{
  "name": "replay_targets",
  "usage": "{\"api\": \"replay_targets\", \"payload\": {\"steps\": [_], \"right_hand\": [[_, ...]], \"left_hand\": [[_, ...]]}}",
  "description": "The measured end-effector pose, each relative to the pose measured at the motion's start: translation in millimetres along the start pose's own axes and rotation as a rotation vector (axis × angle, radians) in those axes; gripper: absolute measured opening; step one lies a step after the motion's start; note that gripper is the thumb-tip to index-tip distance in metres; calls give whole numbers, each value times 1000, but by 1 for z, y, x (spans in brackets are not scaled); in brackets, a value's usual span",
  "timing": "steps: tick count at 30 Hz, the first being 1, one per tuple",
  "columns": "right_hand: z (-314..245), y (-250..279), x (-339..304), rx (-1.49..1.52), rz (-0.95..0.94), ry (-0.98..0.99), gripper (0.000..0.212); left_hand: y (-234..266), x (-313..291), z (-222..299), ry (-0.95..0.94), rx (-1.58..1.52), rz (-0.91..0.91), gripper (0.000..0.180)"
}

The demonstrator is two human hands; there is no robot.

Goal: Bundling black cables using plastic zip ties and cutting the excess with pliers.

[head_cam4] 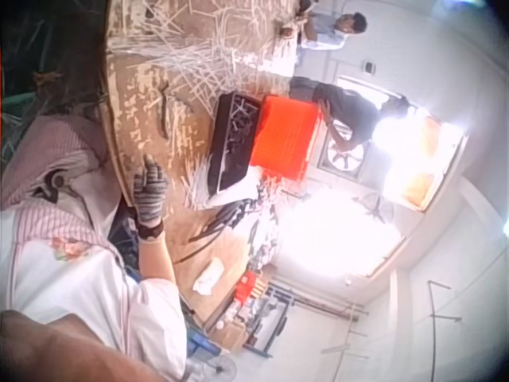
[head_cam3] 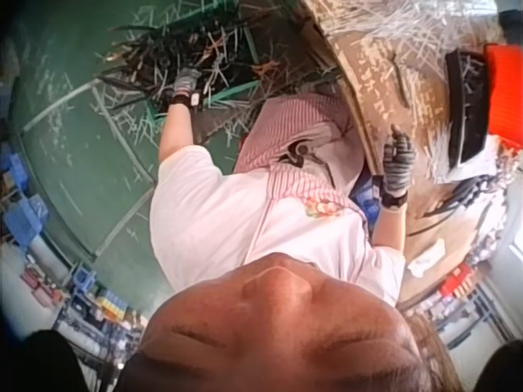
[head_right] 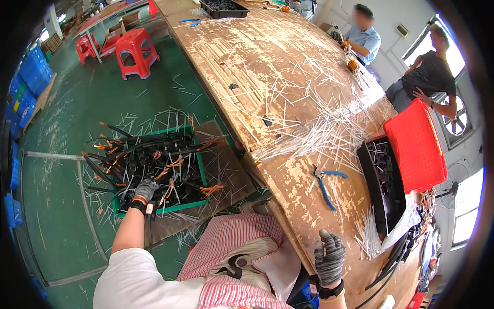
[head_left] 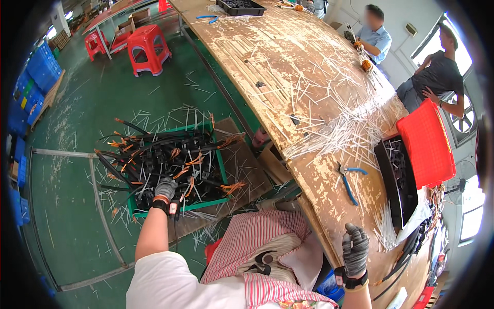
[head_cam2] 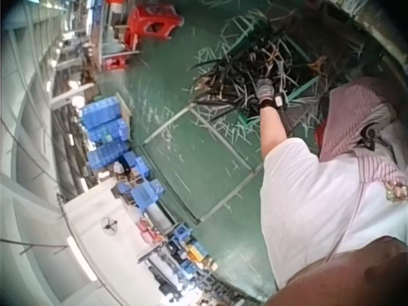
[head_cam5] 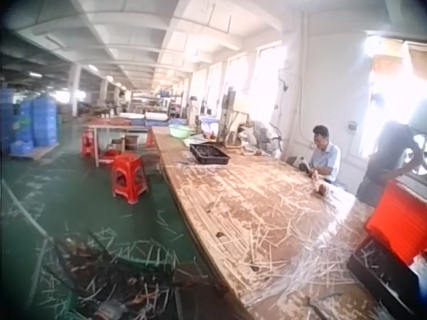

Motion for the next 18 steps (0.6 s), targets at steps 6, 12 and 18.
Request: {"api": "replay_targets", "payload": {"steps": [6,12,18], "right_hand": [[-4,-3,6,60,-31,49,26],[-7,-8,11,104,-22,65,24],[-45,-49,23,704,-296,-146,34]], "left_hand": [[58,-42,-5,-262,-696,126,24],[189,-174,102,-319,-1376,-90,17],[262,-291,226,-665,-1431,-184,21]]}}
Point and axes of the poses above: each hand's wrist, its own x-axis towards the middle knuckle, its own y-axis out of the back of the hand, z = x × y, the point moved 8 cm from there along x, towards the middle knuckle, and after that the axes turned 3 degrees about y, right-handed, at the moved point
